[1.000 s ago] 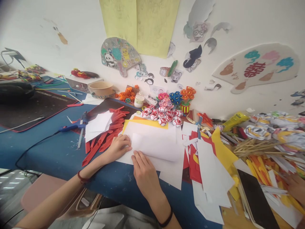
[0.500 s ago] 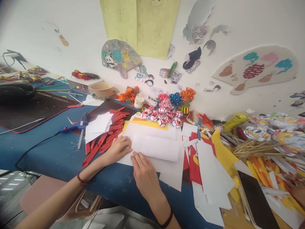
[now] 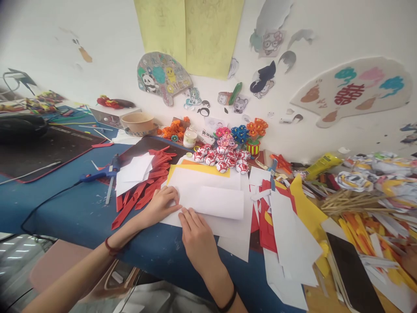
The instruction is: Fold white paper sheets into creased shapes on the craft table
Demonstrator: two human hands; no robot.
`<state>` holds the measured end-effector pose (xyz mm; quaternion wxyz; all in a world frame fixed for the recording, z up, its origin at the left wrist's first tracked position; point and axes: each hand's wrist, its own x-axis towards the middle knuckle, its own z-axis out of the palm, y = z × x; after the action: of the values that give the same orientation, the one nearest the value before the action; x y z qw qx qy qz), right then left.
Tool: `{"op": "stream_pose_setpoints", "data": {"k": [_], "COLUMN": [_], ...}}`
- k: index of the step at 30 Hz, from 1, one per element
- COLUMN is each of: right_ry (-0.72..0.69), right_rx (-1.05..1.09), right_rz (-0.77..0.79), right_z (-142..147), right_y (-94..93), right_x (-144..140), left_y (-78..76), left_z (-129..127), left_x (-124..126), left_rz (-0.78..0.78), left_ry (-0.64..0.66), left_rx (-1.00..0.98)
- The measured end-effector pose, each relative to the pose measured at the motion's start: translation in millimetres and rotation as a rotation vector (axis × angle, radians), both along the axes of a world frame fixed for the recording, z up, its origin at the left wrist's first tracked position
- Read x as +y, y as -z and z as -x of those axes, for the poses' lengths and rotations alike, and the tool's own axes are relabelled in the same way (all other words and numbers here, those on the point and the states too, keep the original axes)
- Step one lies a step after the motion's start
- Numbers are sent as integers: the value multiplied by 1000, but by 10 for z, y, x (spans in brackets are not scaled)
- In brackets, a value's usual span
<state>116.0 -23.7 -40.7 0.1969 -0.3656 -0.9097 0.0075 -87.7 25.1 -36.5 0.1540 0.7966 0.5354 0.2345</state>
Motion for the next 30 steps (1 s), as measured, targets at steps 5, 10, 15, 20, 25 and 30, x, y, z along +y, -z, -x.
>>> {"op": "stream_pose_setpoints", "data": {"k": [5, 10, 15, 20, 25, 30], "right_ry": [-3, -4, 1, 4, 12, 4], "right_rx": [12, 18, 24, 36, 42, 80], "right_rz": [-3, 14, -1, -10, 27, 76], "right_z": [3, 3, 4, 15, 10, -8], "right_y": [-8, -14, -8, -9, -6, -1], "right_x": [2, 4, 5, -6, -16, 3], "left_y": [-12, -77, -155, -177, -164, -121], "left_z": [-15, -44, -55, -50, 2, 39], "left_x": [20, 42, 80, 108, 150, 152], "left_rz": [59, 121, 142, 151, 162, 106], "left_ry": [-42, -90, -126, -151, -117, -57], "left_rx": [-20, 27, 119, 146, 126, -30]}}
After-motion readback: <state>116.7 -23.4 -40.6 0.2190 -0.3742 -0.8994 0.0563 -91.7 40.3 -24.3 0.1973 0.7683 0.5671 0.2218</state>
